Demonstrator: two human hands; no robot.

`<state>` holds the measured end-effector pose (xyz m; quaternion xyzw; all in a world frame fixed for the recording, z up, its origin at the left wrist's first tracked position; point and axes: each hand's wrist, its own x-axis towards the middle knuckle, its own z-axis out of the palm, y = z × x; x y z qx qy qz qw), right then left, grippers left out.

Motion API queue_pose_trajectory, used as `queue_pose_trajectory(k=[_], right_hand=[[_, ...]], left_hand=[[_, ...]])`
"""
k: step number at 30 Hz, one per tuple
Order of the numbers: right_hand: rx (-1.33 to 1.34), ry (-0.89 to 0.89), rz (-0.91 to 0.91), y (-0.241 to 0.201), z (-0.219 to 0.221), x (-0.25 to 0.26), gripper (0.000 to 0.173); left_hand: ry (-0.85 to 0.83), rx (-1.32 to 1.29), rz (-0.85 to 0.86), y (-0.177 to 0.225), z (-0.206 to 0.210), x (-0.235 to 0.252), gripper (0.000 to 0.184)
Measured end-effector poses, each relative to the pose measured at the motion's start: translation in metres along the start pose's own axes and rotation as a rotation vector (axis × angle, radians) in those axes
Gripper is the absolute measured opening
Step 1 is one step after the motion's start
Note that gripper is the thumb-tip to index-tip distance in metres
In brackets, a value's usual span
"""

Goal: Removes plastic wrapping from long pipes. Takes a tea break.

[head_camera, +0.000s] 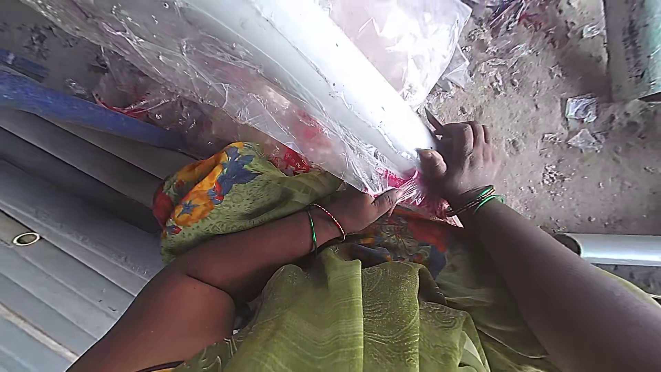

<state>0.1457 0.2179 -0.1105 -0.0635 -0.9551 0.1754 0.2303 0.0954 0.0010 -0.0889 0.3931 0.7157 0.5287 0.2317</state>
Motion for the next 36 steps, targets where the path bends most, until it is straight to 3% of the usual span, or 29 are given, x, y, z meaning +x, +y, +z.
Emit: queue_pose_trajectory(k=[10,14,20,24,28,30,36], right_hand=[[0.022,0.01,0.036,0.0,0.001,-0.001,0.071],[0.033,-0.042,0.035,0.001,-0.005,0.005,0.069],[-0.005,0.013,0.012,-0.008,-0.003,-0.004,0.076],[-0.035,0.1,-0.044,-0.011,0.003,-0.009,0.075],[-0.047,0.175,-0.091,-0.012,0.007,-0.013,0.073],[-0.039,0.149,-0.08,-0.012,0.006,-0.012,0.072],[0.025,0.027,0.054,-0.022,-0.007,-0.002,0.07]], left_hand=[[-0.077,-0.003,-0.061,-0.004,-0.003,-0.006,0.027],[-0.123,0.056,-0.347,0.02,-0.015,-0.01,0.036],[0.168,-0.052,-0.651,0.05,-0.046,0.007,0.067],[0.176,-0.057,-0.768,0.053,-0.052,0.023,0.062],[0.323,-0.003,-0.571,0.031,-0.041,0.019,0.045],[0.361,0.062,-0.407,0.018,-0.036,0.016,0.042],[0.389,-0.031,-0.231,-0.001,-0.033,0.012,0.038]])
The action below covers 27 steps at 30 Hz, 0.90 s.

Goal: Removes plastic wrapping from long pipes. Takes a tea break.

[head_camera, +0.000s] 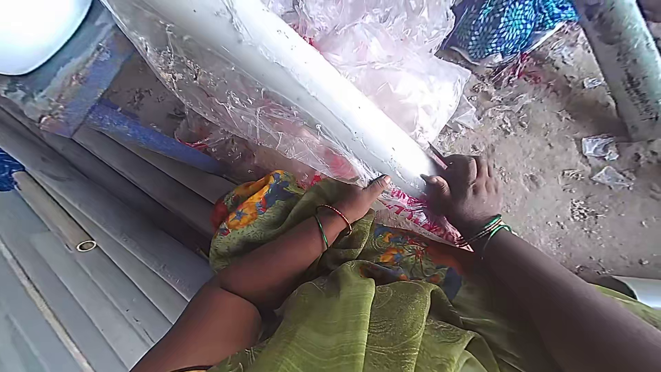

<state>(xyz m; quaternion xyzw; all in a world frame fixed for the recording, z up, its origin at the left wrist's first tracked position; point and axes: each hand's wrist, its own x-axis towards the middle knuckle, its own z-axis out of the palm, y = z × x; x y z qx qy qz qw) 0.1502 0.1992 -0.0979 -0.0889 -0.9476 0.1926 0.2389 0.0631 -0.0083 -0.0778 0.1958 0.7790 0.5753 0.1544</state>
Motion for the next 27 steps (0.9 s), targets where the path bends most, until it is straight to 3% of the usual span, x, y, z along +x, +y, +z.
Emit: queue_pose_trajectory(k=[7,11,17,21,27], right_hand=[[-0.013,-0.028,0.022,-0.03,0.004,0.034,0.08],[0.012,-0.129,0.081,-0.017,0.001,0.051,0.084],[0.017,-0.22,0.176,-0.007,-0.001,0.068,0.089],[0.029,-0.186,0.174,-0.006,-0.001,0.067,0.088],[0.078,-0.182,0.169,-0.002,-0.002,0.059,0.079]], left_hand=[[0.025,-0.041,0.166,-0.005,0.006,0.002,0.032],[-0.009,-0.093,0.078,-0.005,0.01,0.011,0.022],[-0.154,-0.106,0.105,-0.006,0.007,0.028,0.026],[-0.124,-0.1,0.125,-0.01,0.01,0.029,0.026],[-0.009,-0.06,-0.022,0.002,0.017,0.019,0.029]])
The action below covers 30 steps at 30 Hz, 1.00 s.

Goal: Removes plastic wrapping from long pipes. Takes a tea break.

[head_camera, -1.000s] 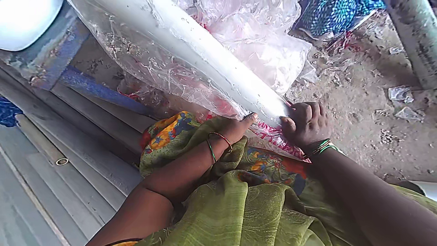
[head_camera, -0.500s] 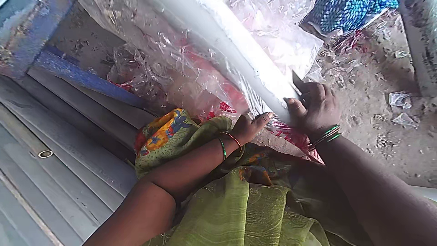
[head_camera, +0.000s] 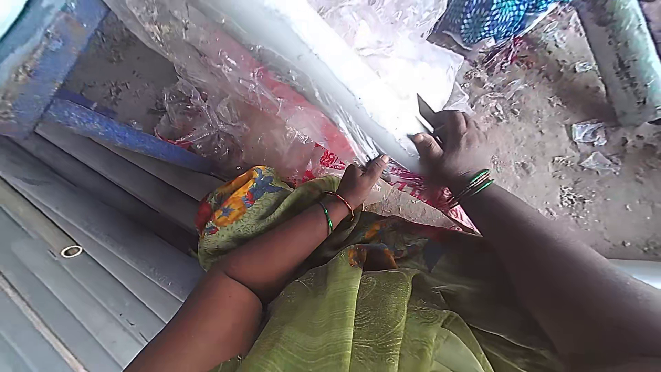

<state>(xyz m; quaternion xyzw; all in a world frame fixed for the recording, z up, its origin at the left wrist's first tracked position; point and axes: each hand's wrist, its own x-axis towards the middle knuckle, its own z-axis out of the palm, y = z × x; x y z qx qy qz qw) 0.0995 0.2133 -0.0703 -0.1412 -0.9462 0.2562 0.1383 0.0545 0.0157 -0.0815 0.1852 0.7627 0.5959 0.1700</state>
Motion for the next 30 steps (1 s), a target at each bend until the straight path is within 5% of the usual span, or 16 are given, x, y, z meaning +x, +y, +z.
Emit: queue_pose_trajectory(k=[5,9,12,15,18,20,23,27,30], right_hand=[[0.119,-0.095,0.186,0.018,-0.042,-0.017,0.056],[0.085,-0.264,0.262,0.046,-0.066,-0.038,0.053],[0.076,-0.355,0.28,0.062,-0.059,-0.055,0.057],[0.069,-0.376,0.286,0.065,-0.049,-0.071,0.06],[0.069,-0.358,0.321,0.065,-0.047,-0.078,0.06],[0.08,-0.356,0.333,0.068,-0.045,-0.079,0.062],[0.066,-0.358,0.33,0.066,-0.045,-0.077,0.062],[0.034,-0.357,0.331,0.061,-0.047,-0.077,0.06],[0.024,-0.362,0.332,0.062,-0.045,-0.075,0.06]], left_hand=[[0.06,-0.012,-0.14,0.01,0.006,-0.01,0.034],[0.078,0.021,-0.287,0.024,0.014,-0.019,0.044],[-0.152,0.302,-0.336,0.034,0.02,-0.027,0.05],[-0.54,0.692,-0.09,0.048,0.023,-0.04,0.039],[-0.383,0.735,0.527,0.047,0.027,-0.051,0.029],[-0.219,0.722,0.729,0.053,0.028,-0.042,0.028],[-0.083,0.903,0.733,0.066,0.026,-0.022,0.027],[-0.208,1.165,0.435,0.069,0.028,-0.012,0.037],[-0.214,1.232,0.459,0.055,0.03,-0.015,0.045]])
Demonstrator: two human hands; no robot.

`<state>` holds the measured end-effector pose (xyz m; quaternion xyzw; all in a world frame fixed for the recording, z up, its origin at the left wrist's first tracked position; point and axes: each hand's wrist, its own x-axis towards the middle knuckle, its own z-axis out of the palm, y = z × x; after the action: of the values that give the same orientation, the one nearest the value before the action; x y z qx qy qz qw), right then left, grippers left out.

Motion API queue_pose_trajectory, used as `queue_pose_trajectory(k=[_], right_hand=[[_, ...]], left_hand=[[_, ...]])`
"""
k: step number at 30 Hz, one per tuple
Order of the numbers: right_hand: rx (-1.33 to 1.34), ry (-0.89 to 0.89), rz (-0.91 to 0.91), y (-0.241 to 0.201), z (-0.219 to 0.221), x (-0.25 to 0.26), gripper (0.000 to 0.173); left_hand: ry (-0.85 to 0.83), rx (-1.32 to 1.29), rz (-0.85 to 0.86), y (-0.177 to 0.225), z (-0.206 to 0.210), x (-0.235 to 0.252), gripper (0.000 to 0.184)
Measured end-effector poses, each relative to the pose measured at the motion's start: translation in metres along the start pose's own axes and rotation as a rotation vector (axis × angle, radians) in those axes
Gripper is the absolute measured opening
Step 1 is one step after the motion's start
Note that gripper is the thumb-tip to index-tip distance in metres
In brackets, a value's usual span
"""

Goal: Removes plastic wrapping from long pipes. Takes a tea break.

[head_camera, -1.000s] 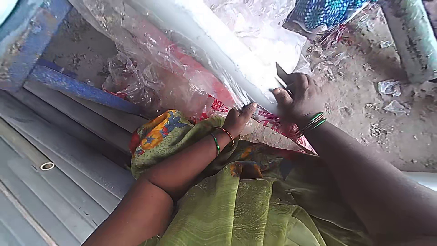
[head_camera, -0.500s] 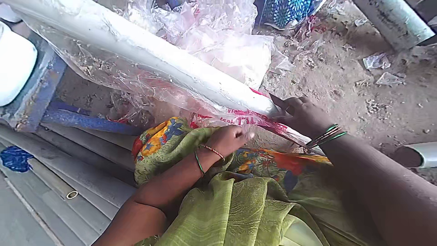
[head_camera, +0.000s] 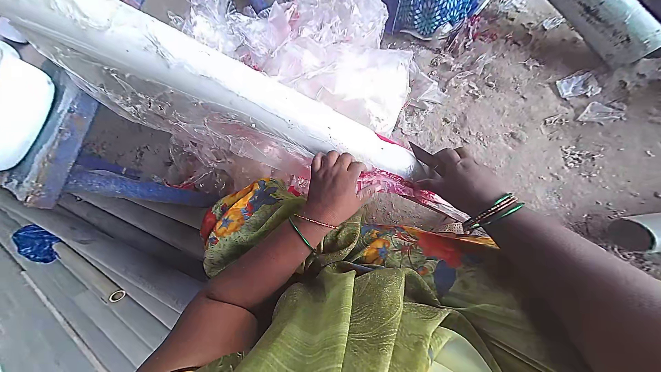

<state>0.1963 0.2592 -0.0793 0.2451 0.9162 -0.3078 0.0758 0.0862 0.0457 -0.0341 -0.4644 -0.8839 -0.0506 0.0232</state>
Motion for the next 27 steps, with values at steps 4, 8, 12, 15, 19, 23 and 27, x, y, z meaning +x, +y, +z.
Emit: queue_pose_trajectory(k=[4,8,12,15,19,23,27], right_hand=[[-0.007,0.026,-0.002,-0.002,0.003,-0.002,0.062],[-0.047,0.018,-0.018,-0.005,0.003,-0.005,0.063],[-0.087,-0.057,-0.074,-0.006,-0.012,-0.004,0.055],[-0.109,-0.111,-0.071,-0.015,-0.035,-0.014,0.038],[-0.143,-0.126,-0.225,-0.015,-0.046,-0.034,0.02],[-0.204,-0.122,-0.381,-0.003,-0.038,-0.042,0.015],[-0.235,-0.208,-0.325,-0.007,-0.036,-0.044,0.013]], left_hand=[[-0.037,-0.011,0.04,-0.002,0.004,-0.002,0.052],[-0.033,-0.063,0.092,-0.006,0.006,-0.003,0.028],[0.046,-0.196,0.123,-0.017,0.014,-0.008,0.014],[0.087,-0.253,0.172,-0.026,0.019,-0.009,0.015],[0.083,-0.268,0.203,-0.03,0.018,-0.008,0.013],[0.093,-0.279,0.224,-0.032,0.018,-0.006,0.012],[0.109,-0.283,0.227,-0.032,0.019,-0.005,0.013]])
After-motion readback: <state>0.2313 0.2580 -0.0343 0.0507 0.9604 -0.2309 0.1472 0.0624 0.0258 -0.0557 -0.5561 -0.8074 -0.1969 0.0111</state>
